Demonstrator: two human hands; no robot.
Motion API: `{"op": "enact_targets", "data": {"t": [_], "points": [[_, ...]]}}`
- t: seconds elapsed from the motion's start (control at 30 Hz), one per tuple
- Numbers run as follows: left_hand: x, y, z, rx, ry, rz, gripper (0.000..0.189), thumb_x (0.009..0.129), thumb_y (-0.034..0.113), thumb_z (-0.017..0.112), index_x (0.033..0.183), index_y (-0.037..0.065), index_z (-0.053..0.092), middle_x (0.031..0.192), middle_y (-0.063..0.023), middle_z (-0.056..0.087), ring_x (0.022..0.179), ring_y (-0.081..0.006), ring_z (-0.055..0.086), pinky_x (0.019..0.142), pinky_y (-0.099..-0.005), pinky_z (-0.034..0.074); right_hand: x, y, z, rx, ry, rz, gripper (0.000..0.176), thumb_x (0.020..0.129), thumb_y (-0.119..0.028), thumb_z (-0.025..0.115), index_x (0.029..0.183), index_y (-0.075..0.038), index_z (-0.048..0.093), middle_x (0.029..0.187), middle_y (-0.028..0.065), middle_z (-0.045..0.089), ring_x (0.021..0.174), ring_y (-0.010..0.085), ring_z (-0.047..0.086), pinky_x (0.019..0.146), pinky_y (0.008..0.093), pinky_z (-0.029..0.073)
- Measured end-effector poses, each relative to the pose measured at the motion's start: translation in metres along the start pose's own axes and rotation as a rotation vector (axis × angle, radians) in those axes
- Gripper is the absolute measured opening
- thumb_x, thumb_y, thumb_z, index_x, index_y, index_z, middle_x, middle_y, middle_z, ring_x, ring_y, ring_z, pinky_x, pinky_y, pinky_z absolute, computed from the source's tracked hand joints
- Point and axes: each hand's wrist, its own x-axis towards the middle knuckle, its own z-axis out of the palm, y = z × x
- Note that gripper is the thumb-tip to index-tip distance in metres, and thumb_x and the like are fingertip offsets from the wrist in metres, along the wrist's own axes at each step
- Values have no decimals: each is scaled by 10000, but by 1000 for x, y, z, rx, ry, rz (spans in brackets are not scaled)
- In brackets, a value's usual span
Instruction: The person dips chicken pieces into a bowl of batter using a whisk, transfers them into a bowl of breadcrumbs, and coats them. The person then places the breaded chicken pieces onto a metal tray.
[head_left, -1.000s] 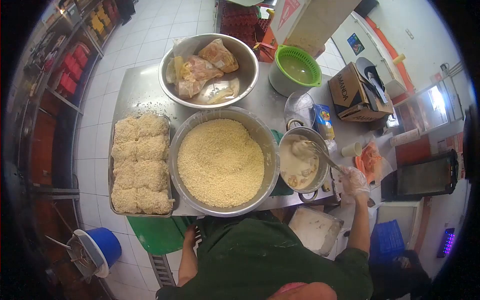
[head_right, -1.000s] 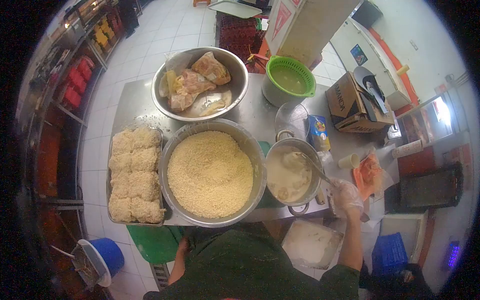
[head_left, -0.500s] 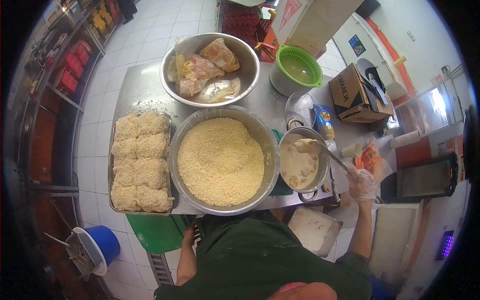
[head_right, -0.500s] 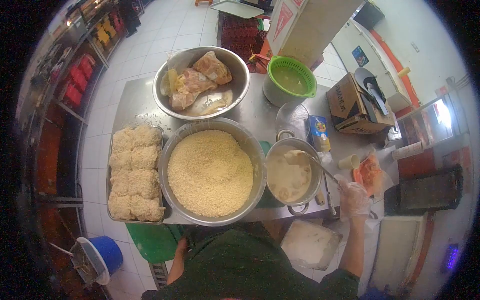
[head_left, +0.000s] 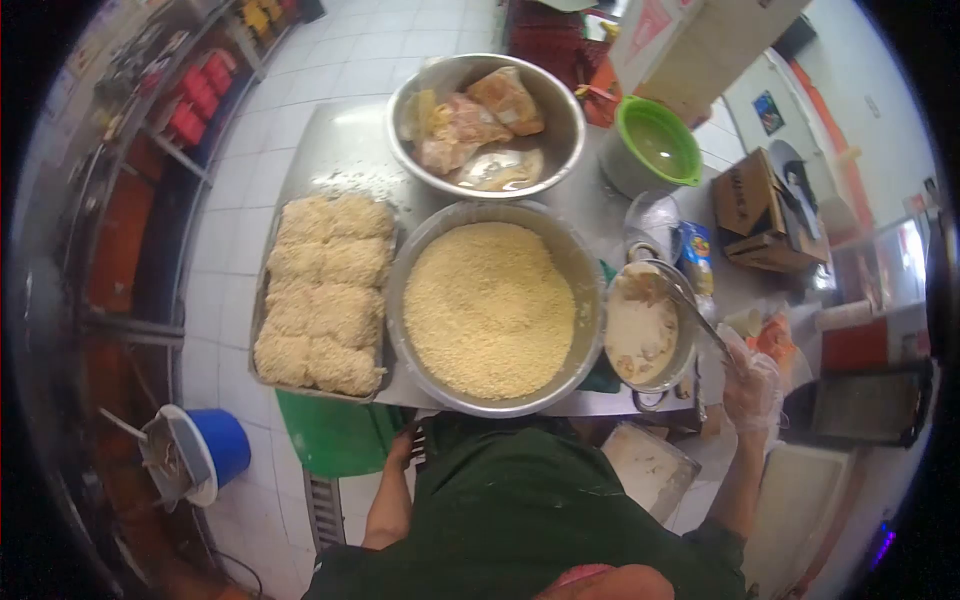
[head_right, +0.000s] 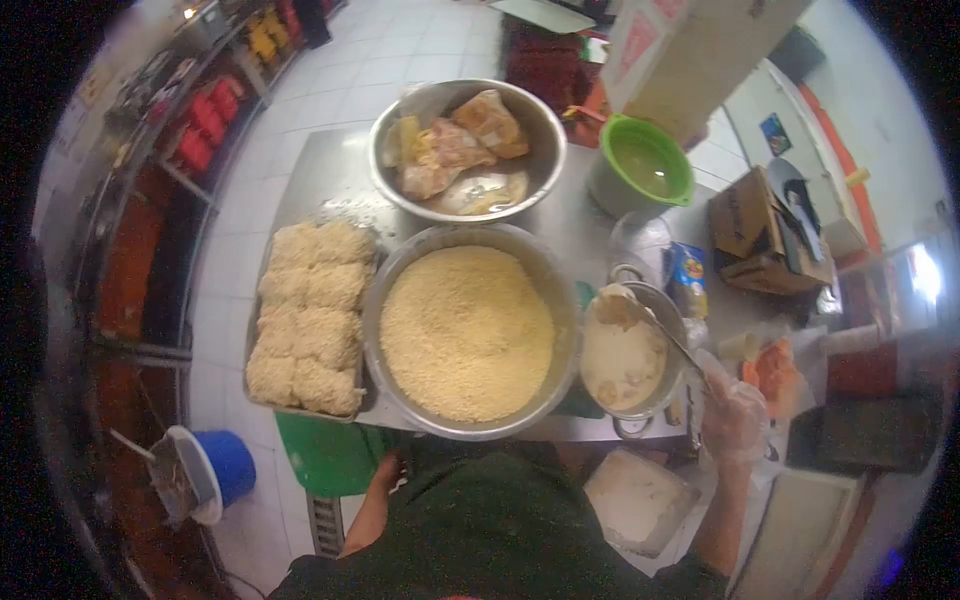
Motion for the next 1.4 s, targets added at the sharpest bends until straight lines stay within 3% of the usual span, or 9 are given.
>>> {"op": "enact_targets", "data": {"t": [0.1,0.37,0.63,0.77,0.83,1.03,1.17,1.33,1.4], "points": [[1,-3,2,-31,-25,21,484,854,428,528,1238,138,474,1089,-71,576,901,-209,554,753,-382,450,14,-52,1,141,62,-118,301,771,-53,582,1059,-116,643,819,156,641,688,305,601,609,401,453],[-6,-19,-7,-52,-26,95,451,860,411,532,1227,151,496,1083,-62,582,880,-199,555,740,-368,449,4,-123,33,90,-476,-377,222,840,-223,543,1042,-157,606,728,105,619,717,275,613,639,389,480],[-75,26,-2,142,-46,474,304,885,245,561,1094,25,581,990,-58,623,885,-148,567,771,-293,452,16,-45,14,96,-376,235,310,804,-242,588,1086,-114,584,914,153,632,903,340,581,785,423,446],[-113,60,7,298,-165,634,281,887,219,569,1056,-5,587,985,-68,619,912,-135,560,804,-274,441,20,-23,78,-22,-503,107,319,845,-246,522,1122,-91,546,962,191,588,923,349,563,812,432,433],[-146,90,28,217,-205,709,282,886,216,571,1061,-5,573,994,-63,609,923,-133,549,813,-273,436,42,-74,73,102,-161,-207,378,851,-285,513,1155,-61,518,1048,185,571,1021,356,515,871,422,403],[-158,125,91,-18,-147,878,290,889,199,569,1102,13,507,1011,-40,568,967,-128,505,860,-270,401,80,-239,108,145,-729,-404,863,684,-467,670,1285,61,345,1196,280,491,1168,382,439,989,414,338],[-157,129,100,-111,-129,1035,270,895,188,553,1092,10,503,1018,-51,559,968,-131,499,885,-273,378,63,-245,153,107,-539,-409,812,674,-430,682,1249,68,397,1147,294,523,1147,371,470,961,408,369],[-151,125,96,-78,-118,956,323,891,209,546,1115,-20,498,1062,-99,569,1013,-159,494,904,-293,370,93,-233,142,213,-998,-241,652,693,-345,683,1185,37,489,1104,265,564,1057,365,540,897,385,430],[-152,128,96,-24,-68,966,380,882,219,556,1163,-27,486,1114,-126,565,1053,-195,503,924,-305,365,97,-206,199,396,-858,-291,656,692,-343,687,1196,25,487,1104,262,564,1055,363,540,897,384,427]]}}
